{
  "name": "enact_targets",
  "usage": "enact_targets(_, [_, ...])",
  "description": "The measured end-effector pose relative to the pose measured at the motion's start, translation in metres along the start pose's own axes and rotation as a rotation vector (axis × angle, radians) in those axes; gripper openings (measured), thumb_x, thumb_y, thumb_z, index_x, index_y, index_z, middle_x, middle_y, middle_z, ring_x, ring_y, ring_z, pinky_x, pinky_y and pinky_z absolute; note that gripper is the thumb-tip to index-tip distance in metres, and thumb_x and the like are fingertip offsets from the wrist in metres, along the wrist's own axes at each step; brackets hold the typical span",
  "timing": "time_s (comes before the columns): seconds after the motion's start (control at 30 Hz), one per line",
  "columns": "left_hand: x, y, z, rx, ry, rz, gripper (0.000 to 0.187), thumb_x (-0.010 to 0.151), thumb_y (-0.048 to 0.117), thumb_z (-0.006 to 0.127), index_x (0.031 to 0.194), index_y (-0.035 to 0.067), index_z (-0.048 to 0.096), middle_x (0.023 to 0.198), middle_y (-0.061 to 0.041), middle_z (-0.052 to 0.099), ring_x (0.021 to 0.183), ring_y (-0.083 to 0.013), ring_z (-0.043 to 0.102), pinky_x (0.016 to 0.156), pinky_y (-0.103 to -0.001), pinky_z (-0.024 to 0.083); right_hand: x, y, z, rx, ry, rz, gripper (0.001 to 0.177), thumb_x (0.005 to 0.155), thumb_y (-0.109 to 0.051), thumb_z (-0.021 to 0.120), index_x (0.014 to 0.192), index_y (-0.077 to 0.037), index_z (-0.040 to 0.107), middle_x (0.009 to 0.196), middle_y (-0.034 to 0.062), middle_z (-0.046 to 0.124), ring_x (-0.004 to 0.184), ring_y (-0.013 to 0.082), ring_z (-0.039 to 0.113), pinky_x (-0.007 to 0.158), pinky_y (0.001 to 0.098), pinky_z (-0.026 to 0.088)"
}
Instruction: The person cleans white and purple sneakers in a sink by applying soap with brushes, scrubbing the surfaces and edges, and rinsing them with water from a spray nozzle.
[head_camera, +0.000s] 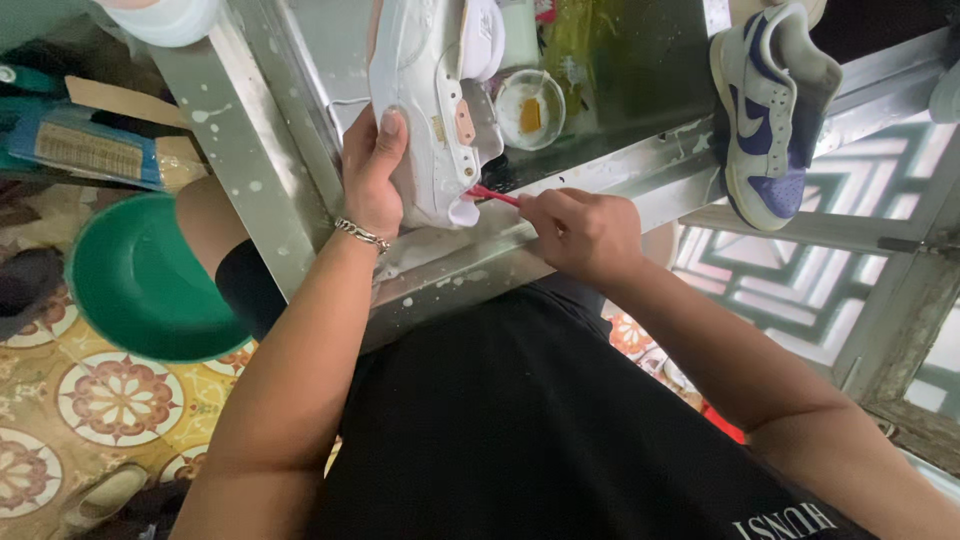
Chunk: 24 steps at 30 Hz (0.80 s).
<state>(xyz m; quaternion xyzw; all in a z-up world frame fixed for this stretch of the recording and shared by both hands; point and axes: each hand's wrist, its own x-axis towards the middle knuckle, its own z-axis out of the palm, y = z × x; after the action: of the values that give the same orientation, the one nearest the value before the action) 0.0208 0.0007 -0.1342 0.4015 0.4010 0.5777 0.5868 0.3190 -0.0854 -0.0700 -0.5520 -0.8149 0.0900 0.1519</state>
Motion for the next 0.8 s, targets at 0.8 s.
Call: enact_targets(0.8, [0.008, 0.059, 0.033, 0.034, 0.131, -0.396, 0.055, 0.114, 0.075, 0.075, 0.101, 0.021, 0.08, 0.099, 0.0, 0.073, 0.106, -0.0191, 0.072, 0.106, -0.036, 0.057, 0.03, 0.008, 0.01, 0.036, 0.15, -0.175, 0.016, 0.114, -0.022, 0.078, 0.098, -0.021, 0.082, 0.075, 0.002, 0.072, 0.057, 0.0315, 0.077, 0.058, 0.0474, 0.063])
